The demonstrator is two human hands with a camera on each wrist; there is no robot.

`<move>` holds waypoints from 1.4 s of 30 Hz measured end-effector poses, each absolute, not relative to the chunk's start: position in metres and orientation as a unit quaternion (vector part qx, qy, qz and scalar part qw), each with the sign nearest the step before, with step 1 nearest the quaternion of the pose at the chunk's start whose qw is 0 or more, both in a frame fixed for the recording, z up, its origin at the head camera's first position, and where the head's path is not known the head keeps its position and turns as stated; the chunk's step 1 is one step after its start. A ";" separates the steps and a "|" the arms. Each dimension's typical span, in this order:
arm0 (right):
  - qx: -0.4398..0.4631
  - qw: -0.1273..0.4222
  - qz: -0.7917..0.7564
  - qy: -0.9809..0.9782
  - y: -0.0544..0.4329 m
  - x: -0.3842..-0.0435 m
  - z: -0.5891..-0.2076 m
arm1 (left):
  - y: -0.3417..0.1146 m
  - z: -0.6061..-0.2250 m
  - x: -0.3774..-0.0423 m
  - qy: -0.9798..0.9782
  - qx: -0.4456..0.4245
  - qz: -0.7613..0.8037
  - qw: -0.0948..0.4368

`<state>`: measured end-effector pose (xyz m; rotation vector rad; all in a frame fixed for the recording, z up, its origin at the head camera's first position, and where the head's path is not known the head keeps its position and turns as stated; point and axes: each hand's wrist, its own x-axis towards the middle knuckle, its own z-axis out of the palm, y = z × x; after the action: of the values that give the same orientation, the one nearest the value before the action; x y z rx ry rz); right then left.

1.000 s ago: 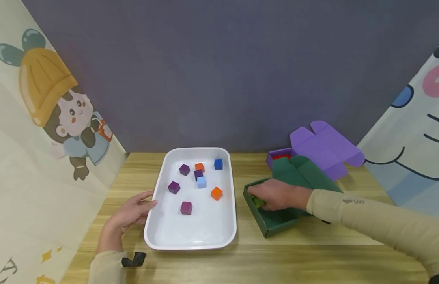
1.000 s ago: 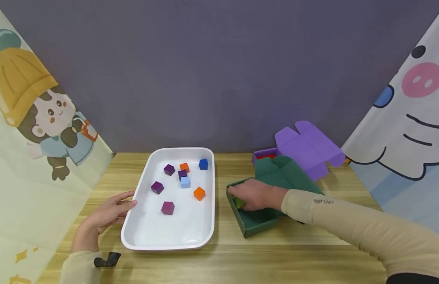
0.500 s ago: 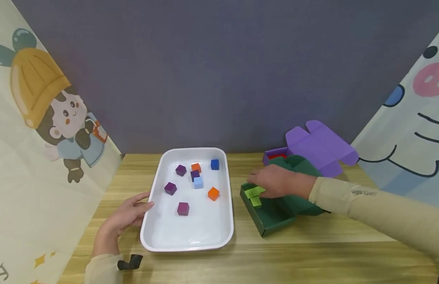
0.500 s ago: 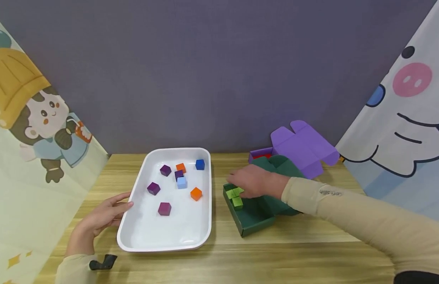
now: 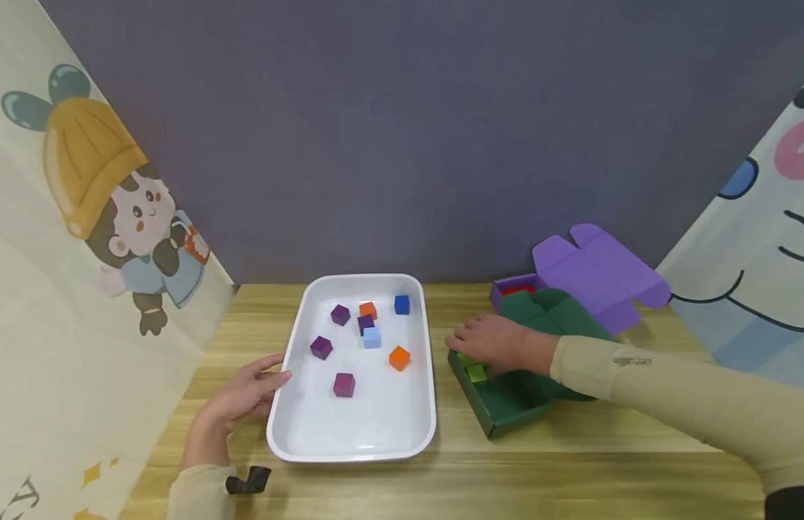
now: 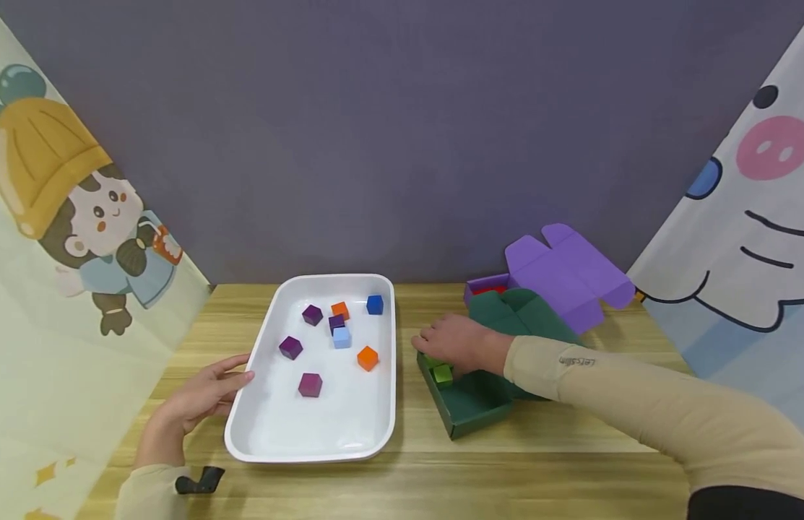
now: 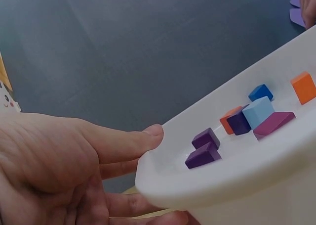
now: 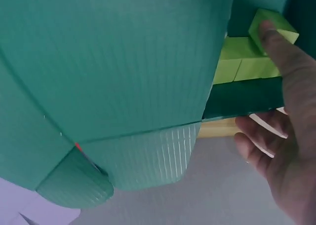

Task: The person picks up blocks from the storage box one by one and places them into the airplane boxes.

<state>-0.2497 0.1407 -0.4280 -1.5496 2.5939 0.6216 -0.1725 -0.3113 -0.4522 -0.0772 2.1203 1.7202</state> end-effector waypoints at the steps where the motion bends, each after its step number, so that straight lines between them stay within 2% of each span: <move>1: -0.504 0.028 0.203 0.839 0.140 -0.250 -0.428 | -0.311 -0.453 -0.172 0.761 -0.030 0.615 0.203; 27: -0.466 0.084 0.183 0.862 0.138 -0.246 -0.426 | -0.309 -0.450 -0.171 0.772 -0.053 0.604 0.193; 42: -0.441 0.118 0.155 0.876 0.141 -0.246 -0.428 | -0.311 -0.455 -0.171 0.756 -0.018 0.623 0.199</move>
<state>-0.2465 0.1413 -0.4281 -1.2913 2.5627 0.4538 -0.1709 -0.3109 -0.4545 -0.0515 2.1145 1.7424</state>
